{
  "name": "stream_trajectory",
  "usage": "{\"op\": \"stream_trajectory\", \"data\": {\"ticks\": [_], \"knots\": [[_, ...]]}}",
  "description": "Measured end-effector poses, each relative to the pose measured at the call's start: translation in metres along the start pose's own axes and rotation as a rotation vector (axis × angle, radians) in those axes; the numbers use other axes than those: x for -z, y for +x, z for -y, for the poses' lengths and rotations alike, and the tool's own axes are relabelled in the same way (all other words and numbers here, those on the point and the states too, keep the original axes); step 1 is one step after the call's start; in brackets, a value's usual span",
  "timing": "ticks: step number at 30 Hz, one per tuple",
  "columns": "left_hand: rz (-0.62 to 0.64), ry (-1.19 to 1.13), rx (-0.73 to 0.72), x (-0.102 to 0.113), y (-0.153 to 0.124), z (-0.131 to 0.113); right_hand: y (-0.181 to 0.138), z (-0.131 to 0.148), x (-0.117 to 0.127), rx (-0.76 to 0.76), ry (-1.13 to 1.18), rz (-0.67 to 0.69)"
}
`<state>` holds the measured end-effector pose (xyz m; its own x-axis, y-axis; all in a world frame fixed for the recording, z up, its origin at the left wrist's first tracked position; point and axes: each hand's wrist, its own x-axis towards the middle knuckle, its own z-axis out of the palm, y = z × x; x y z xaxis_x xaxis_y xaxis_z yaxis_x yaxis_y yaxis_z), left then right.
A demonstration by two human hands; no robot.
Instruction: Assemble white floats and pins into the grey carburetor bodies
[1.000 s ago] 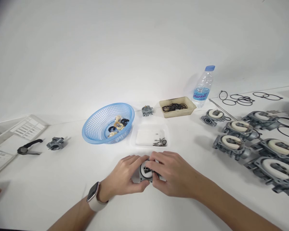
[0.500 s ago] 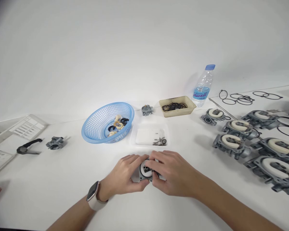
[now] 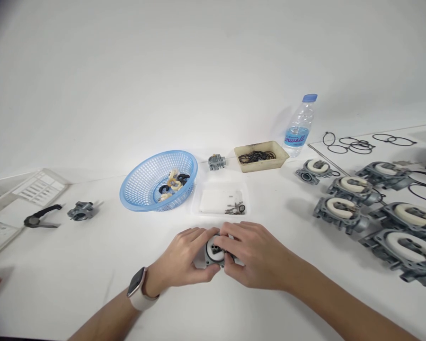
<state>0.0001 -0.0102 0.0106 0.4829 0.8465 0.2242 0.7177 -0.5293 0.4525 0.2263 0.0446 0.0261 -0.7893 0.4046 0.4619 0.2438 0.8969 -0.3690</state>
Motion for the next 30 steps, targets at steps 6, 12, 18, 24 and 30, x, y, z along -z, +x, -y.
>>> {"op": "stream_trajectory", "data": {"ticks": [6, 12, 18, 24, 30], "knots": [[-0.002, 0.006, -0.003, -0.0019, 0.0000, 0.0011, -0.0008, -0.0006, -0.0011, 0.005, -0.015, -0.005], [-0.005, -0.002, -0.003, -0.0024, -0.0006, 0.0011, -0.0007, -0.0006, -0.0007, 0.000, -0.003, 0.000], [0.002, 0.004, -0.002, -0.0010, -0.0001, 0.0010, -0.0010, -0.0001, -0.0011, 0.000, -0.004, 0.008], [-0.002, 0.008, -0.006, -0.0008, -0.0008, 0.0003, -0.0008, -0.0009, -0.0011, -0.002, -0.013, 0.010], [0.008, -0.004, 0.004, -0.0009, -0.0006, 0.0007, -0.0013, 0.0001, -0.0012, -0.001, -0.001, 0.005]]}}
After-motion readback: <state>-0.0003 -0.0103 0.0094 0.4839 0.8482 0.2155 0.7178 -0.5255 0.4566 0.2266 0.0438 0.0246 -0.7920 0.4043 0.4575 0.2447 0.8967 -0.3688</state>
